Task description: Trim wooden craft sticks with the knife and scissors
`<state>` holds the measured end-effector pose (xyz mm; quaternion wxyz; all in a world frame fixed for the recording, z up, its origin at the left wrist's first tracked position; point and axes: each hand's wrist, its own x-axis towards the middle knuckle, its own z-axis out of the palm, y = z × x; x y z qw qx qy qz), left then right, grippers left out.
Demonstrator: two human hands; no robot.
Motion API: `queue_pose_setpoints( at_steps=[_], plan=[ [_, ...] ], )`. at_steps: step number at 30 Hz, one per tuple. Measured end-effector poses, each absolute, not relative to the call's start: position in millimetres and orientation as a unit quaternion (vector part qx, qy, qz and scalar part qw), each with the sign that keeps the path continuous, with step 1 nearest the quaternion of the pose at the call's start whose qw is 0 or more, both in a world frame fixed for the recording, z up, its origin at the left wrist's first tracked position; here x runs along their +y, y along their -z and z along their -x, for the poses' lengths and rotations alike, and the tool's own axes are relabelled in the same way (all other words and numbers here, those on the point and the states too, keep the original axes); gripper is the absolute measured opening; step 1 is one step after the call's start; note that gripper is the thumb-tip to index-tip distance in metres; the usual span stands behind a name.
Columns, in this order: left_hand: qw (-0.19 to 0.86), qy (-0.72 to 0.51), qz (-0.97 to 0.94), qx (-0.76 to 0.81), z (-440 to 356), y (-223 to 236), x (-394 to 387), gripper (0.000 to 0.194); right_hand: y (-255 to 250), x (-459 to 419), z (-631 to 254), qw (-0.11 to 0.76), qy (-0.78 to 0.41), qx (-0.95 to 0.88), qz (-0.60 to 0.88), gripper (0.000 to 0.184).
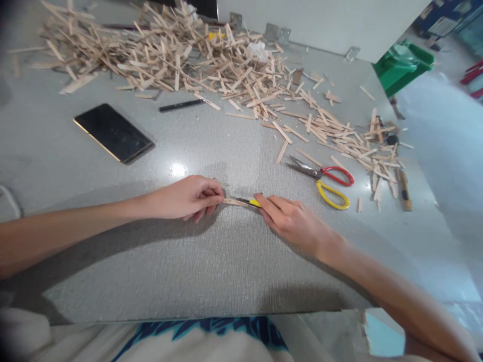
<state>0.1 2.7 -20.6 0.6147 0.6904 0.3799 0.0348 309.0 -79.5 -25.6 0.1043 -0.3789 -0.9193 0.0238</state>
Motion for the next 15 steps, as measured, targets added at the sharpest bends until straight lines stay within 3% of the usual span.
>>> queue_pose_setpoints(
  at_steps=[15],
  plan=[
    [0.612, -0.04, -0.696, 0.374, 0.6, 19.6, 2.4, 0.026, 20.9, -82.0, -302.4, 0.08, 0.018, -0.931, 0.357, 0.04]
  ],
)
